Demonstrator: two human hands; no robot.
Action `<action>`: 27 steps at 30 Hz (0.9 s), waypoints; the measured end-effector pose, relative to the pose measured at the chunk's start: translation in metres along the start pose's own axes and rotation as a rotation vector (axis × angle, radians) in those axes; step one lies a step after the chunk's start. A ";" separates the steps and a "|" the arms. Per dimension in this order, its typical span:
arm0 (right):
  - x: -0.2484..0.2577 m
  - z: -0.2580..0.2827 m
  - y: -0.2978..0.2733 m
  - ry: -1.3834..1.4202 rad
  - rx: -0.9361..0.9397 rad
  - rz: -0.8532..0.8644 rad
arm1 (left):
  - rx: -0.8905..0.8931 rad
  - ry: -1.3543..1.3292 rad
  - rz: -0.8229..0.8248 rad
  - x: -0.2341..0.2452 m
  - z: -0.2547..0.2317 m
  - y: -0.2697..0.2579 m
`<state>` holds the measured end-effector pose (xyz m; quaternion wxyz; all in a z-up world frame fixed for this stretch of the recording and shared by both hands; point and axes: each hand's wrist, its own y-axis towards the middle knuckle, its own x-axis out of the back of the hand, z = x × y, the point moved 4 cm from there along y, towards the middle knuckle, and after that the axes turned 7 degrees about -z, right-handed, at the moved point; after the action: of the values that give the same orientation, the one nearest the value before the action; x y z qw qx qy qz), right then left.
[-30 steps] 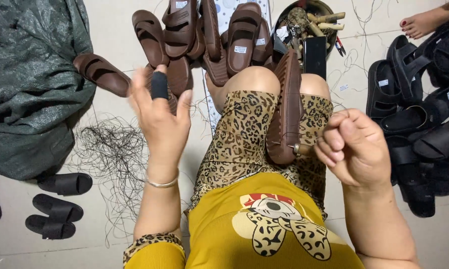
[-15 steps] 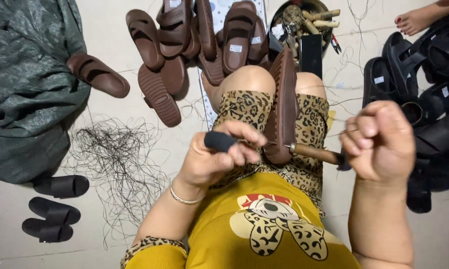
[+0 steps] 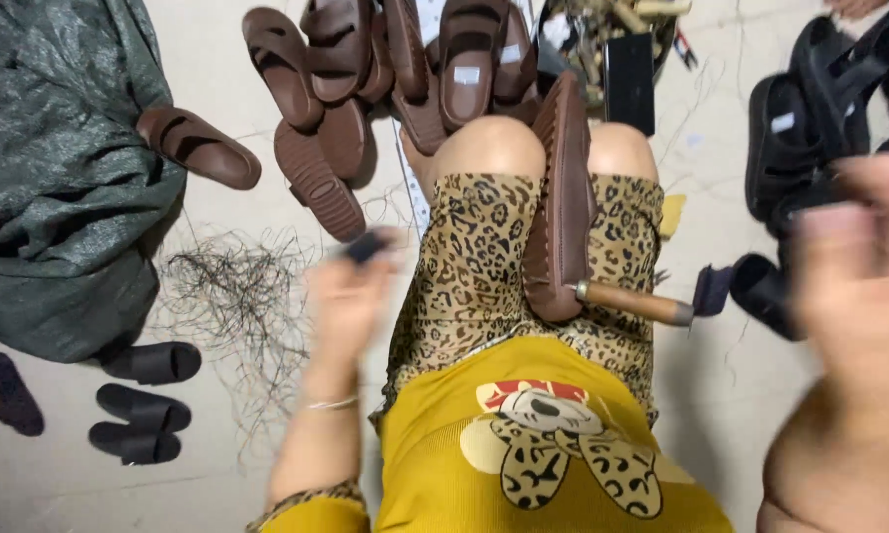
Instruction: Hand-sewing the upper part of a brown sandal to its sole using a needle and thread while sitting on the floor.
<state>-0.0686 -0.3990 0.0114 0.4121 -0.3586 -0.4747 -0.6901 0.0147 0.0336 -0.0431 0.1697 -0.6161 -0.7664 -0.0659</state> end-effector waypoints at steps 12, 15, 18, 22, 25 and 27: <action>-0.050 0.103 -0.022 0.093 0.534 0.385 | -0.094 -0.166 0.904 -0.101 -0.029 -0.052; -0.051 0.101 -0.023 0.168 0.542 0.396 | -0.065 0.040 0.866 -0.111 -0.023 -0.053; -0.044 0.093 -0.025 0.157 0.536 0.385 | -0.060 -0.119 0.943 -0.114 -0.031 -0.060; -0.014 0.043 -0.031 -0.249 0.472 0.545 | 0.019 0.096 0.929 -0.099 -0.042 -0.045; -0.002 -0.008 -0.035 -0.108 0.185 0.714 | 0.216 0.146 0.795 -0.077 -0.028 -0.031; -0.018 -0.010 -0.041 0.250 -0.014 0.761 | 0.206 0.135 0.694 -0.062 -0.019 -0.017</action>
<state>-0.0996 -0.3958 -0.0224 0.6906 -0.4248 -0.2494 -0.5295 0.0133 -0.0334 -0.0447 0.2932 -0.8134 -0.5014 0.0328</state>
